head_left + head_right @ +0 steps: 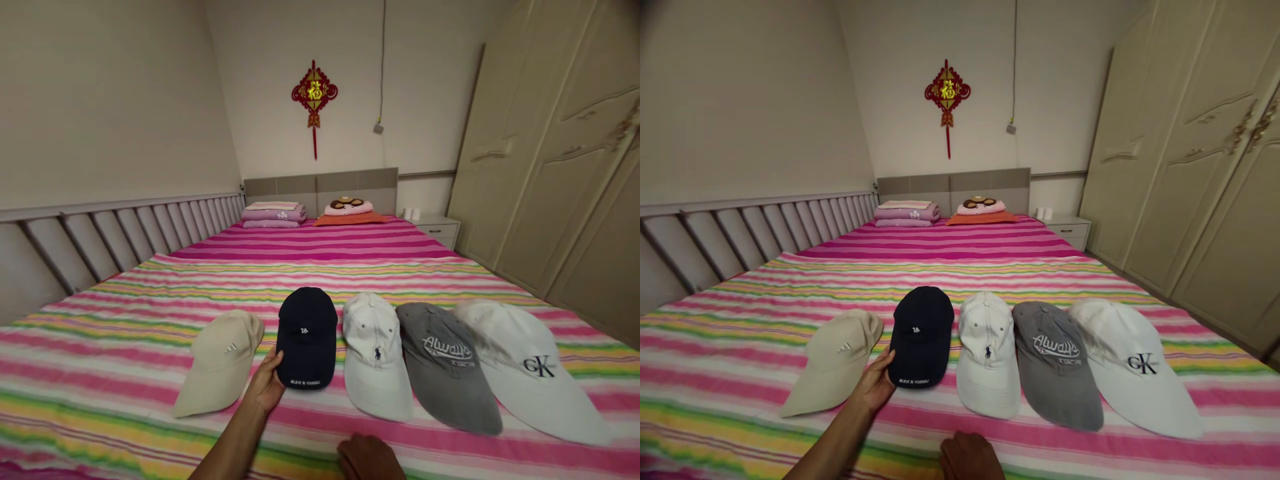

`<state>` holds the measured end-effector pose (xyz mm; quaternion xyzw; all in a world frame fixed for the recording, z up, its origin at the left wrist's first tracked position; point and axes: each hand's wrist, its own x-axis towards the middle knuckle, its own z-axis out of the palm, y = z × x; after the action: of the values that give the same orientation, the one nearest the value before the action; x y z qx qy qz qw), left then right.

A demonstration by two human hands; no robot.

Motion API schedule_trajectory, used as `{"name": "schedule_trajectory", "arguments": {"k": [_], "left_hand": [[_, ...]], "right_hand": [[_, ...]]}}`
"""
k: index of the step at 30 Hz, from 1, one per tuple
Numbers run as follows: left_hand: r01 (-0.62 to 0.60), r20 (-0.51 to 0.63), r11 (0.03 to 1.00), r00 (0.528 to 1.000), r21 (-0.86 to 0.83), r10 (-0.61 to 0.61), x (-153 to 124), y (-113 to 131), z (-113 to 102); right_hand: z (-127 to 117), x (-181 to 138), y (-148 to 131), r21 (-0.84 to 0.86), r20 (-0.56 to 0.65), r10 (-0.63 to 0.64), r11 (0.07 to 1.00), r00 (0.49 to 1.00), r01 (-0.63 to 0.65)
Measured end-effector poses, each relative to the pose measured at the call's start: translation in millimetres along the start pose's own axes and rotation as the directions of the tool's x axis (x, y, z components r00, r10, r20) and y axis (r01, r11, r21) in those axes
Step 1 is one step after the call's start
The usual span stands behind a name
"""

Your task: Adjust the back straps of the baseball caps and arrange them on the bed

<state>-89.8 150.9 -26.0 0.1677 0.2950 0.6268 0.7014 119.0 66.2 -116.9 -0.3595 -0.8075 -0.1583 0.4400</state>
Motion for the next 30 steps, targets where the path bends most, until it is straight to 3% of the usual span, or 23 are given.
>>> {"name": "schedule_trajectory", "arguments": {"k": [7,12,16,21,25,27,30], "left_hand": [[0.058,-0.027,0.997,0.998,0.059,-0.056,11,-9,1],[0.051,-0.073,0.988,0.997,0.148,-0.040,10,-10,0],[0.048,-0.123,0.982,0.992,0.185,-0.025,4,-14,5],[-0.063,-0.175,0.885,0.971,0.461,0.161,1,-16,7],[-0.131,-0.183,0.817,0.944,0.561,0.276,-1,-12,3],[-0.191,-0.126,0.697,0.918,0.691,0.376,-6,-13,5],[-0.246,0.070,0.333,0.884,0.910,0.463,-18,-23,15]], "right_hand": [[-7,1,-1,-0.013,0.067,0.002,1.000,0.998,-0.001],[-30,11,-7,-0.020,0.266,0.030,0.999,0.964,-0.026],[-40,17,-11,-0.001,0.311,0.060,0.998,0.949,-0.063],[-40,17,-12,0.038,0.341,0.070,0.995,0.938,-0.088],[-37,14,-11,0.026,0.336,0.072,0.996,0.939,-0.086],[-36,14,-10,0.021,0.338,0.065,0.997,0.939,-0.077],[-36,15,-11,0.019,0.342,0.048,0.998,0.938,-0.058]]}}
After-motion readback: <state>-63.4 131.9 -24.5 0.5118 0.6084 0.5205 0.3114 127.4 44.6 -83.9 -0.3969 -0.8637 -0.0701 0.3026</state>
